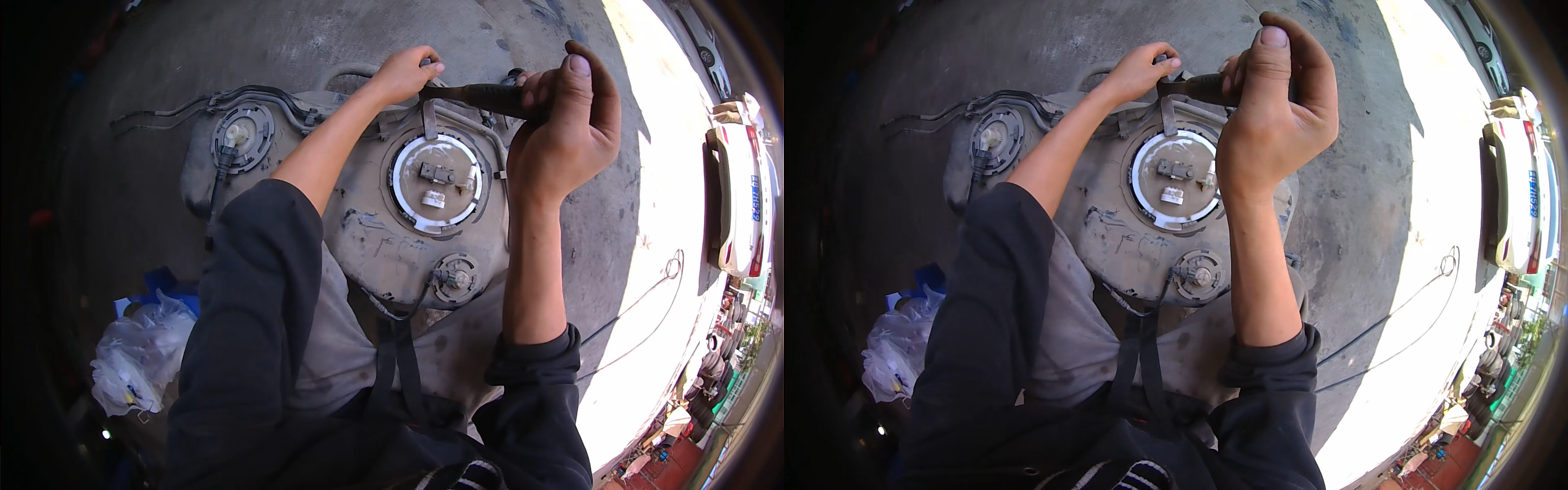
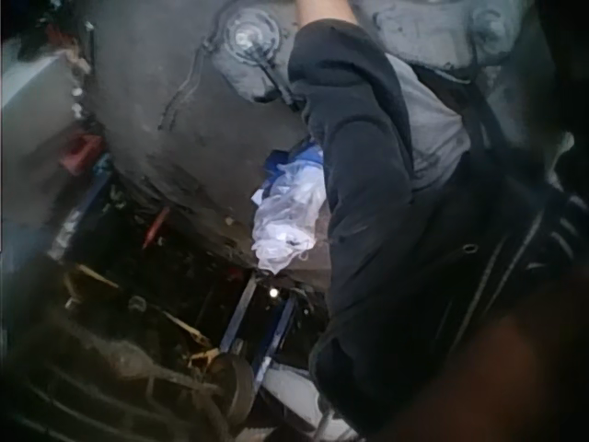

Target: The person uses a screwdriver and a hammer to loosen and remove a circular metal ring from a fuel tank. They then lift the internal fuel pump assembly out of the tank.

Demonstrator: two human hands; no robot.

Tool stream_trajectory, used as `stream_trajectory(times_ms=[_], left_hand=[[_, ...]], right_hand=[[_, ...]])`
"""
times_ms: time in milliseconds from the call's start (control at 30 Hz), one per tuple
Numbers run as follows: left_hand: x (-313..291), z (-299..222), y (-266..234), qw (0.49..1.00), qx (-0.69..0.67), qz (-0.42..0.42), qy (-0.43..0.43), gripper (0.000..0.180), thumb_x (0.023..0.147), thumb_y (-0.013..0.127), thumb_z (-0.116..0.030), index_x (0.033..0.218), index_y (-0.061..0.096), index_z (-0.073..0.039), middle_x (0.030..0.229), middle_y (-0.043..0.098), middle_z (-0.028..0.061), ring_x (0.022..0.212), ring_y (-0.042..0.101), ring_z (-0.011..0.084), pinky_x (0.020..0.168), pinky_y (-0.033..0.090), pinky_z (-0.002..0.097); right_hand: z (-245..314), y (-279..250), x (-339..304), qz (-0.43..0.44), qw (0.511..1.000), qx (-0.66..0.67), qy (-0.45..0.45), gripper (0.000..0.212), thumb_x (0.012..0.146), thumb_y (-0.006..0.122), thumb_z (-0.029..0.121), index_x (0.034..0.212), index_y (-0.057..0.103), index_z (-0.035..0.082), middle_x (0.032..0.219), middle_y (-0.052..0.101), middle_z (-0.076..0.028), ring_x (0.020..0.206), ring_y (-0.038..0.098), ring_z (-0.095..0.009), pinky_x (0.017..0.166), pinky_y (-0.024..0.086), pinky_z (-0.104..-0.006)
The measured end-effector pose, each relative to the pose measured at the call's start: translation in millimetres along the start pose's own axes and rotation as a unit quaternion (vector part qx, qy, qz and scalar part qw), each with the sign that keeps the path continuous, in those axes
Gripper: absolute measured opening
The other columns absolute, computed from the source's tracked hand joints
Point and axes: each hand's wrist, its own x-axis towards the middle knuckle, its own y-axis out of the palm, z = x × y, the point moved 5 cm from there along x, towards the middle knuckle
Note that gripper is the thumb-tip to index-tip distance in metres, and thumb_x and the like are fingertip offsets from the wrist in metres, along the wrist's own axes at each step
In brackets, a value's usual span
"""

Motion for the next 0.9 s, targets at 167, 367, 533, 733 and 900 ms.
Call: stream_trajectory(times_ms=[167,367,533,733,900], left_hand=[[10,-5,-10,1.0,0.006,-0.03,0.007,0.03,0.102,0.063,-0.031,0.112,0.068,-0.003,0.092,0.069,0.0093,0.086,0.063,0.0186,0.081,0.051,0.0365],[17,-13,2,0.999,-0.042,-0.017,-0.001,0.023,0.099,0.064,-0.022,0.108,0.067,-0.002,0.094,0.07,0.0098,0.089,0.064,0.0184,0.081,0.05,0.0358],[8,-57,-26,0.995,-0.079,-0.062,0.021,0.019,0.1,0.064,-0.019,0.104,0.064,-0.001,0.085,0.064,0.0084,0.079,0.059,0.0188,0.073,0.048,0.0358],[-13,-129,-4,0.991,-0.097,0.015,0.089,0.016,0.099,0.066,-0.017,0.103,0.063,-0.002,0.082,0.059,0.0061,0.077,0.051,0.0132,0.07,0.045,0.0324],[-67,-175,23,0.959,-0.109,0.214,0.15,0.017,0.096,0.07,-0.016,0.106,0.064,-0.003,0.088,0.065,0.0105,0.082,0.059,0.0213,0.076,0.048,0.0368]], right_hand=[[-8,7,7,0.074,0.996,0.023,-0.033,0.021,0.103,0.063,0.009,0.112,0.067,-0.008,0.069,0.058,-0.007,0.06,0.053,-0.013,0.068,0.053,-0.0322],[3,-8,3,0.023,0.998,-0.045,0.034,0.017,0.1,0.071,0.013,0.107,0.071,-0.002,0.079,0.067,-0.002,0.065,0.058,-0.006,0.059,0.046,-0.0206],[37,-22,-9,0.126,0.987,-0.094,0.044,0.017,0.102,0.065,0.012,0.112,0.069,-0.002,0.094,0.068,-0.006,0.084,0.064,-0.012,0.079,0.05,-0.0258],[114,-12,-50,0.381,0.894,-0.2,-0.124,0.053,0.08,0.078,0.008,0.128,0.059,-0.002,0.109,0.065,-0.015,0.106,0.062,-0.034,0.103,0.044,-0.0479],[110,25,-92,0.468,0.812,-0.276,-0.215,0.058,0.075,0.075,0.006,0.131,0.058,0.002,0.103,0.06,-0.012,0.104,0.059,-0.035,0.1,0.044,-0.0481]])
